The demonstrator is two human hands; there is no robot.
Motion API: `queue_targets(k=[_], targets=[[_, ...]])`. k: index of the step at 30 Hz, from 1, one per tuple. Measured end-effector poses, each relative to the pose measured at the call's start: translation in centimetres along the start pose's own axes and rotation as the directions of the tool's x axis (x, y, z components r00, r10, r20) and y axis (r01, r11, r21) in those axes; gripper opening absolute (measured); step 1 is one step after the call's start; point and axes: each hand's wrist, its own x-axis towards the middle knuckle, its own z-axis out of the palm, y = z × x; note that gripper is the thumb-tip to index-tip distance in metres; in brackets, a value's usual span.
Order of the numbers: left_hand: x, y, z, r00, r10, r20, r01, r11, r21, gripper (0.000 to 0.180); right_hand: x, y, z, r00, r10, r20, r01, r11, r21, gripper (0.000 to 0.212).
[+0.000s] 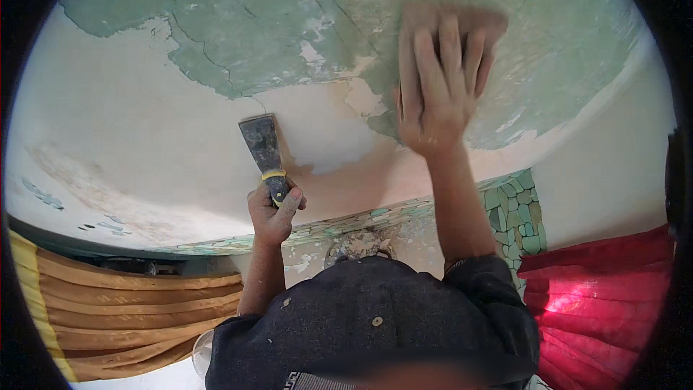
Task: Stripping old green and white paint from a wall using a scraper and sandpaper.
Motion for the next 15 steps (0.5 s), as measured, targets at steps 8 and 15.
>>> queue_targets(k=[8, 15], targets=[[-0.4, -0.3, -1.1, 0.999, -0.036, -0.026, 0.036, 0.999, -0.011, 0.016, -17.6, 3.0, -0.1, 0.979, 0.006, 0.204, 0.016, 0.994, -0.106, 0.050], [-0.3, -0.6, -0.5, 0.998, -0.054, 0.010, 0.054, 0.998, -0.013, 0.016, 6.8, 1.4, -1.4, 0.966, -0.243, 0.087, 0.246, 0.969, -0.034, 0.049]])
